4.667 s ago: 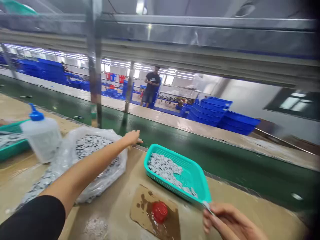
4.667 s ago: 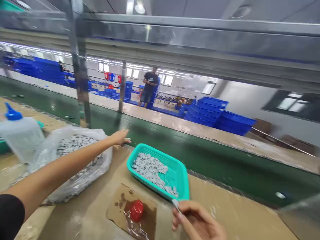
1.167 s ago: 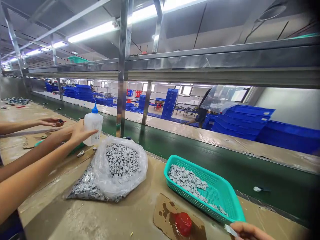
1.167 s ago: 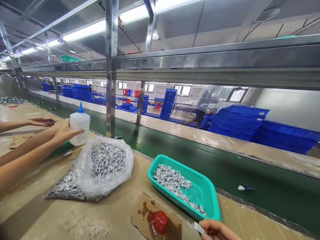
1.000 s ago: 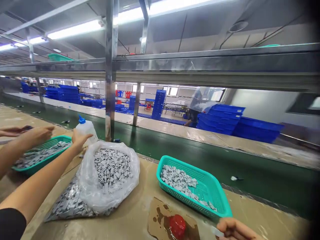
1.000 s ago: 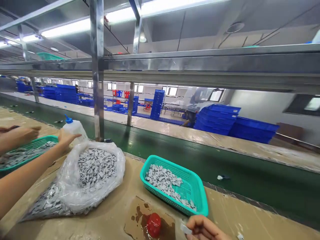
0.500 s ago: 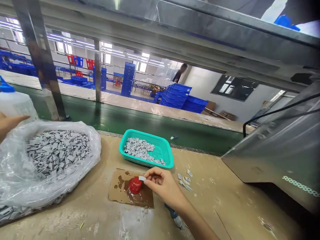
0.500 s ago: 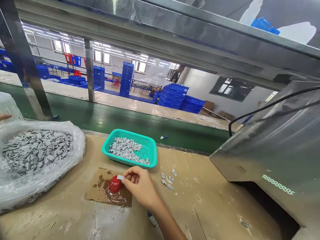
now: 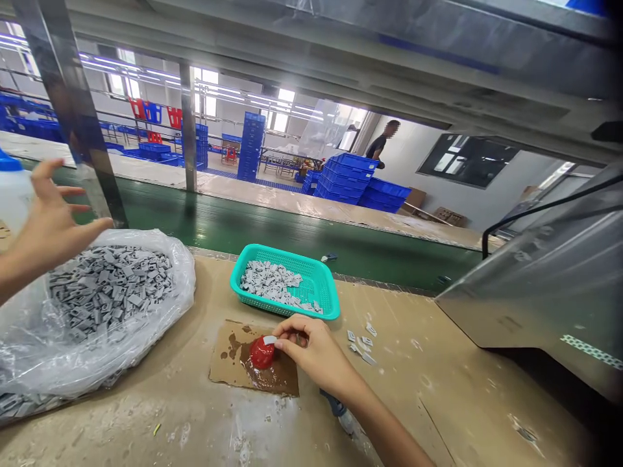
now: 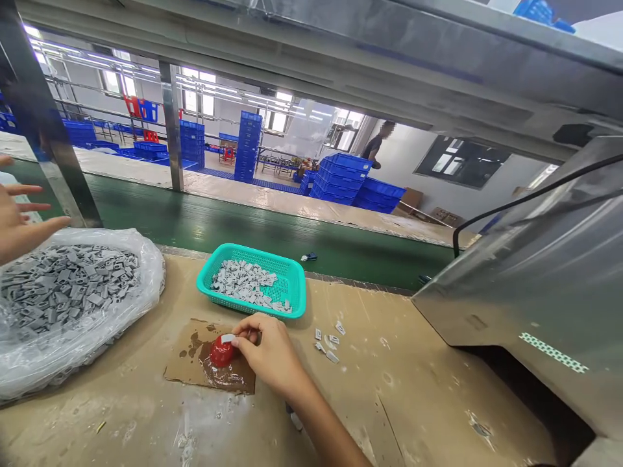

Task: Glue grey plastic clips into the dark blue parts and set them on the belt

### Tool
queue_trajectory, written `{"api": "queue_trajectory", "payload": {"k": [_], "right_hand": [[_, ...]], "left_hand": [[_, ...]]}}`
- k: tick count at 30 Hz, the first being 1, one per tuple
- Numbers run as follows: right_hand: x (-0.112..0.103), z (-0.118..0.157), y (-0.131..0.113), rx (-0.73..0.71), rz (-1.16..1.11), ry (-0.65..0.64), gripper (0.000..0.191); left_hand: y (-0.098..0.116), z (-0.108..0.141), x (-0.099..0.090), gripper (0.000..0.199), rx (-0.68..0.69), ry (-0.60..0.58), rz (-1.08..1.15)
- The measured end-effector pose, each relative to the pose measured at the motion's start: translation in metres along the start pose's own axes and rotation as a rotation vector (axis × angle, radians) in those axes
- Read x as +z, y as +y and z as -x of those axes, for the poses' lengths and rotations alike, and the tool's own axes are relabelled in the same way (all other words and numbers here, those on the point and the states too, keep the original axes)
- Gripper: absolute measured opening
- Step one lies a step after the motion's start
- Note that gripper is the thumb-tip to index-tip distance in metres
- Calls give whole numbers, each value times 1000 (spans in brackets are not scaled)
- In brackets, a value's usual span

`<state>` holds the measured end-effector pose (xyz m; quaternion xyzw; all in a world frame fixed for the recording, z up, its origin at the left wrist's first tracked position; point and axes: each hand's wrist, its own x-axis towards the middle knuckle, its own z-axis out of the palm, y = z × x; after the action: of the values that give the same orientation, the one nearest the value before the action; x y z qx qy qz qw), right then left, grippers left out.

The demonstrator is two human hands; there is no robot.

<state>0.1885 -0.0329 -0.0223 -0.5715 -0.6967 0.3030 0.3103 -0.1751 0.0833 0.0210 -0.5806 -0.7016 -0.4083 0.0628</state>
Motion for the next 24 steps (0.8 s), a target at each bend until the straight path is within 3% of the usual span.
{"api": "queue_trajectory", "payload": {"k": [5, 10, 14, 20, 24], "right_hand": [[-2, -2, -3, -13, 77, 8, 12], [-2, -3, -3, -26, 78, -4, 13], [-2, -4, -5, -17, 106, -16, 15], [-4, -2, -9, 14, 111, -4, 19], [-5, -1, -8, 20, 118, 2, 21]], "left_hand": [[46, 27, 12, 89, 241, -142, 146], [80, 34, 28, 49, 402, -433, 84], [127, 24, 70, 27, 616, -635, 29], [217, 23, 148, 31, 789, -772, 93], [268, 42, 182, 32, 814, -833, 132]]}}
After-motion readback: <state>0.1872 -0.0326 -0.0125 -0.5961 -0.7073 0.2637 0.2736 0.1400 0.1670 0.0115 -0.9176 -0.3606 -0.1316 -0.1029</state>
